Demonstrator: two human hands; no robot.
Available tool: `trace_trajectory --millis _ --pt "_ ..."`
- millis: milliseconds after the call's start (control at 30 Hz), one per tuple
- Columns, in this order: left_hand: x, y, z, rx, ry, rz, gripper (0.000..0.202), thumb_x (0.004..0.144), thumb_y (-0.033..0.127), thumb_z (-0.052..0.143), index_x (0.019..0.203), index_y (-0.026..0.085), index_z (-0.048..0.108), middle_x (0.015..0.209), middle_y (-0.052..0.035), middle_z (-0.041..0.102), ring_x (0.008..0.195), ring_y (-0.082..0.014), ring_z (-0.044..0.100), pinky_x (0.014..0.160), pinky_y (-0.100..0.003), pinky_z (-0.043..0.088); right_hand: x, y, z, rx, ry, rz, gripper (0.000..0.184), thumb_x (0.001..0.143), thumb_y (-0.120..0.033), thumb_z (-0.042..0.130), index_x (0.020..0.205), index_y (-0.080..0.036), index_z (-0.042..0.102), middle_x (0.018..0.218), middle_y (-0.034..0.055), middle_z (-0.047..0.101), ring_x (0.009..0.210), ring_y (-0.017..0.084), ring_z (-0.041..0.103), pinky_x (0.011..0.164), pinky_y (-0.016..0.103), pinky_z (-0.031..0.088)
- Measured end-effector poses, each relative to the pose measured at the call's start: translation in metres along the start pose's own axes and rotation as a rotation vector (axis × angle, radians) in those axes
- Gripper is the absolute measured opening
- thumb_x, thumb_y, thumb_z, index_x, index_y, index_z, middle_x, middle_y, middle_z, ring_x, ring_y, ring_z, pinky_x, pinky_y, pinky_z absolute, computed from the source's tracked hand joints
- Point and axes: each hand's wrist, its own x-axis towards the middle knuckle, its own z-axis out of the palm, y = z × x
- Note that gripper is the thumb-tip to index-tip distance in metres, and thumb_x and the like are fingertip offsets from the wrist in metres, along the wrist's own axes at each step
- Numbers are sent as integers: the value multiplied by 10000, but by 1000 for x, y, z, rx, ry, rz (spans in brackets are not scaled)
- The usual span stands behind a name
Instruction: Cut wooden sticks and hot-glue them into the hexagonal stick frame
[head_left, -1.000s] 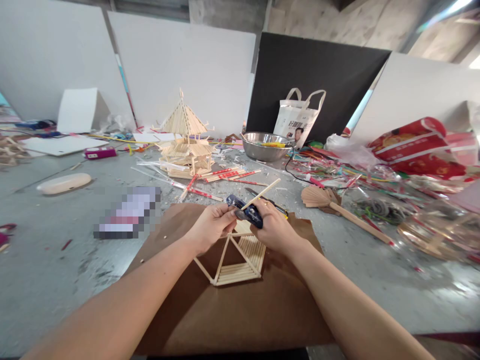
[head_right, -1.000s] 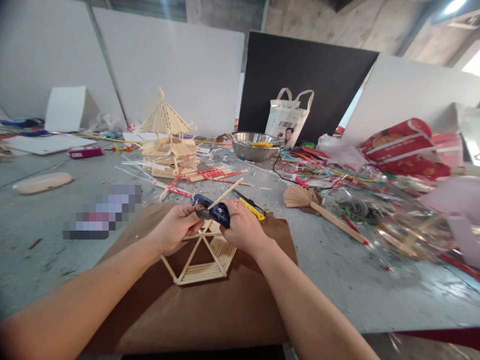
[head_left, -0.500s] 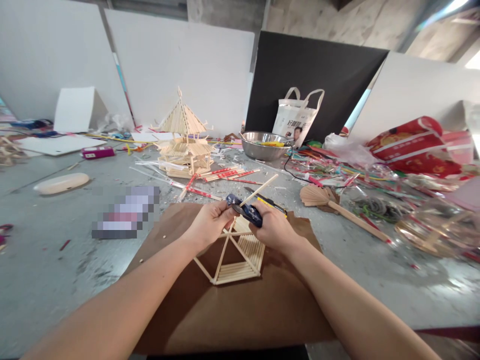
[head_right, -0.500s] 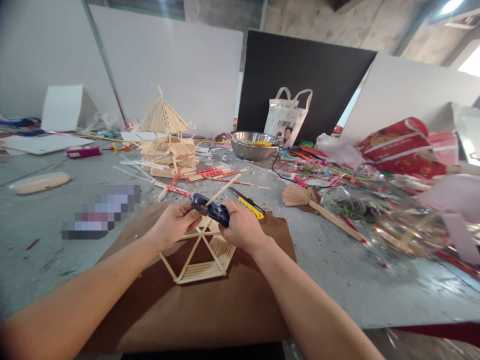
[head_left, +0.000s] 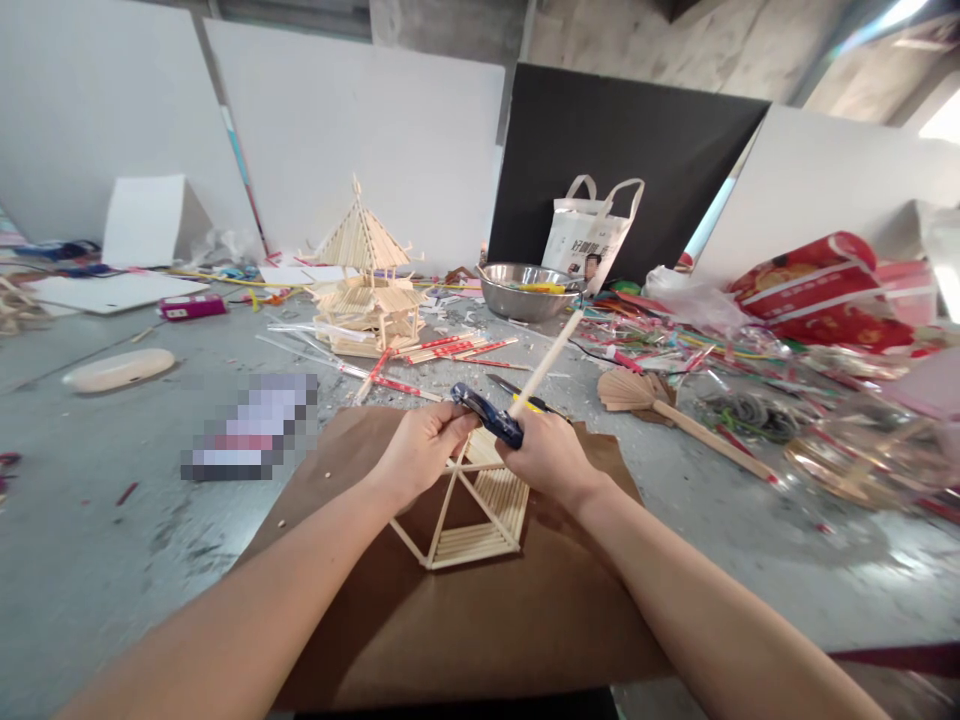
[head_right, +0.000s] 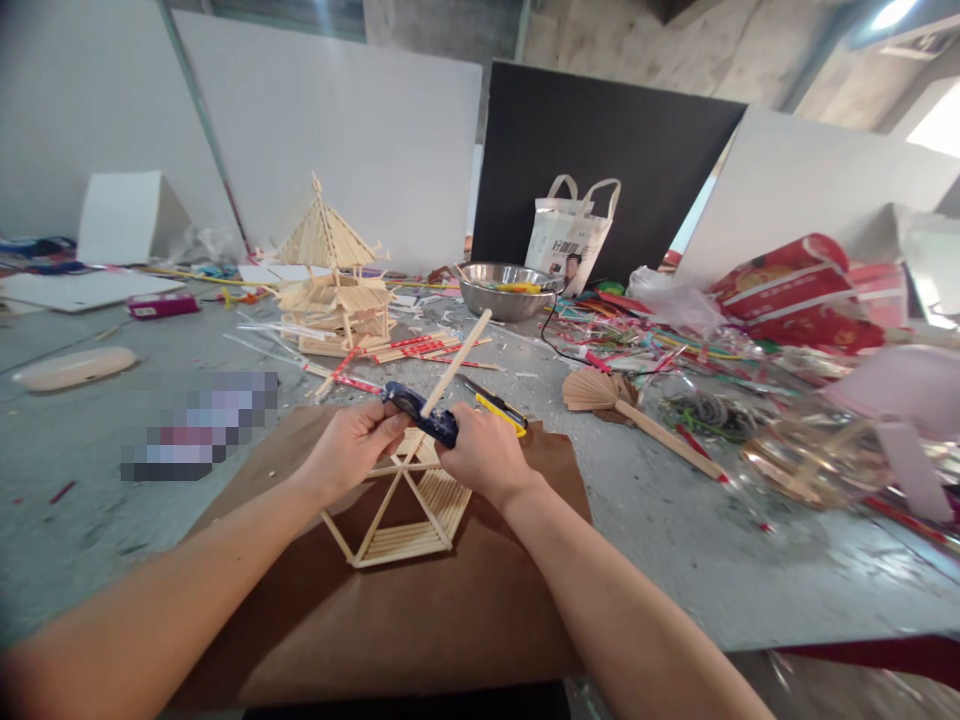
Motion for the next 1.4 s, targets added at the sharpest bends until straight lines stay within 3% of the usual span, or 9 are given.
trace_trajectory --millis 167,333,633,833,1133,1300,1400 --pt "4 -10 -3 126 40 -56 325 784 382 388 568 145 446 478 52 382 473 -67 344 488 -190 284 10 12 5 -15 -59 165 257 717 -369 398 878 -213 523 795 61 631 723 224 590 567 284 378" --pt "10 -22 -8 310 111 -69 296 772 379 394 635 145 513 506 43 418 502 -82 377 504 -197 298 24 30 12 -82 -33 356 318 726 -399 401 921 -172 508 861 113 612 816 267 576 633 341 410" --pt "2 -23 -6 439 90 0 261 793 371 384 759 167 543 611 17 546 553 -98 465 544 -201 330 26 55 3 -108 16 426 511 739 -551 349 1021 -142 467 939 147 581 912 280 535 709 361 400" --pt "-2 -21 -4 469 80 10 260 802 368 377 767 173 545 575 17 540 524 -96 457 527 -199 328 31 76 6 -142 -49 495 696 700 -663 280 1025 -83 488 981 190 553 969 311 494 764 375 370" --pt "-1 -26 -4 469 61 -22 244 808 356 377 794 185 551 611 16 567 552 -100 487 532 -202 332 59 111 22 -104 -189 500 725 727 -639 246 1085 -62 500 1094 229 502 1043 348 438 820 434 322" --pt "-2 -23 -4 469 22 3 249 818 347 360 795 181 545 647 5 588 555 -97 499 536 -202 338 81 125 24 3 -238 416 699 700 -664 279 1073 -134 542 1146 180 503 1081 315 425 848 430 312" --pt "-3 -22 -5 491 8 36 242 823 327 353 784 182 543 636 4 583 566 -102 502 533 -204 337 102 134 15 78 -177 366 566 746 -563 333 1055 -143 554 1146 142 519 1086 258 435 863 360 316"
